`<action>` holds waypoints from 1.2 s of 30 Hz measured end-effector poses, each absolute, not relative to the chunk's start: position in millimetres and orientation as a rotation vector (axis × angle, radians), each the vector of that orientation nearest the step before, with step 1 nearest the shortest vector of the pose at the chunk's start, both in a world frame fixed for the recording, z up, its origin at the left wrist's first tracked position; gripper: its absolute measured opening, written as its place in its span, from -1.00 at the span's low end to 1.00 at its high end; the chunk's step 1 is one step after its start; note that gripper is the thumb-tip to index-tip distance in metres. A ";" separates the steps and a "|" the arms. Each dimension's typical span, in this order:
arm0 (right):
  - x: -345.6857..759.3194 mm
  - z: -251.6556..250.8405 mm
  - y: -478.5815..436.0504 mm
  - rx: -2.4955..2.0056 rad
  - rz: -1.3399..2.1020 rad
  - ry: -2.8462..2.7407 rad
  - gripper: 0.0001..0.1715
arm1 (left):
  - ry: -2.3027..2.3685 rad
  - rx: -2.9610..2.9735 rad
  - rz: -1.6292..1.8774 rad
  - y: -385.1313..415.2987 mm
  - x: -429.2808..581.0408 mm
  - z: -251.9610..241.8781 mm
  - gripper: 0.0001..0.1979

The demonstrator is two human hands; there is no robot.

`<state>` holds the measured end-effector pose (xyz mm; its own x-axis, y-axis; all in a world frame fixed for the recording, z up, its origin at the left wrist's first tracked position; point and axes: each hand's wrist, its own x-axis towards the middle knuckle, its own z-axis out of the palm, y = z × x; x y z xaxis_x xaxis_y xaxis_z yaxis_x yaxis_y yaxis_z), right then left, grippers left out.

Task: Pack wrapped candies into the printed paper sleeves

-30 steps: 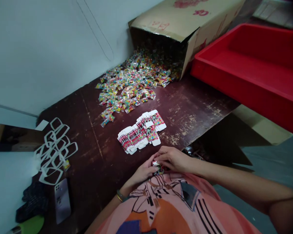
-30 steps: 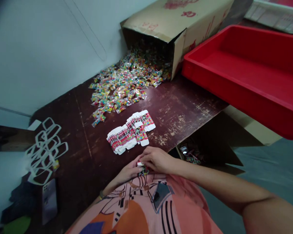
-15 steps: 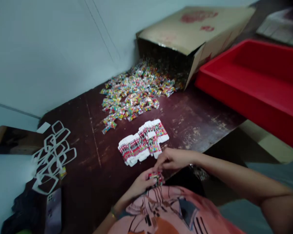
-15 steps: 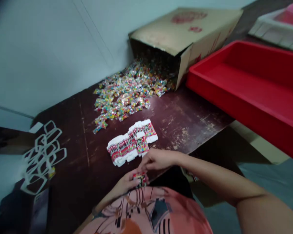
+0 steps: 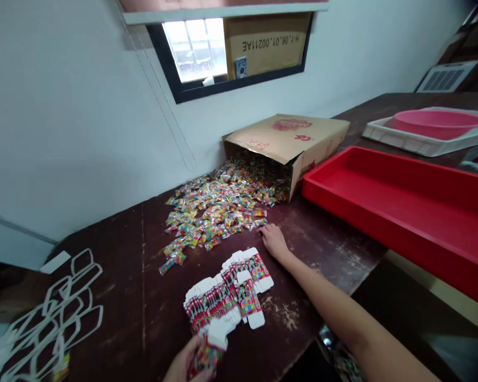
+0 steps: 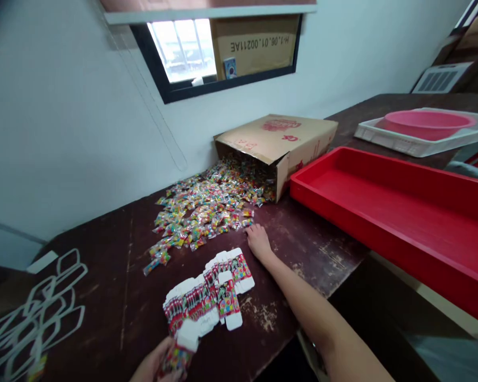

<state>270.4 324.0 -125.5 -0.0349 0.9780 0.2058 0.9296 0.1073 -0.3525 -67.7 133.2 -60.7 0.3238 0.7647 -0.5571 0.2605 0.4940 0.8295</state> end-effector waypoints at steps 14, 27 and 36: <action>277.1 -110.8 314.5 -1.725 0.169 -2.139 -0.61 | 1.092 0.873 0.597 123.6 22.1 -73.1 -0.43; 270.1 -121.8 47.2 -1.407 0.732 -2.003 -0.64 | 1.013 0.827 0.513 130.4 19.3 -78.5 -0.54; 214.1 -55.3 112.0 -1.247 1.071 -1.612 -0.88 | 1.065 1.129 0.401 109.4 32.0 -75.6 -0.44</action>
<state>214.1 112.0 -55.3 -0.1789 0.9787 0.1010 0.2866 0.1501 -0.9462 32.0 109.4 -75.6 0.4800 0.7329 -0.4821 0.2331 0.4233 0.8755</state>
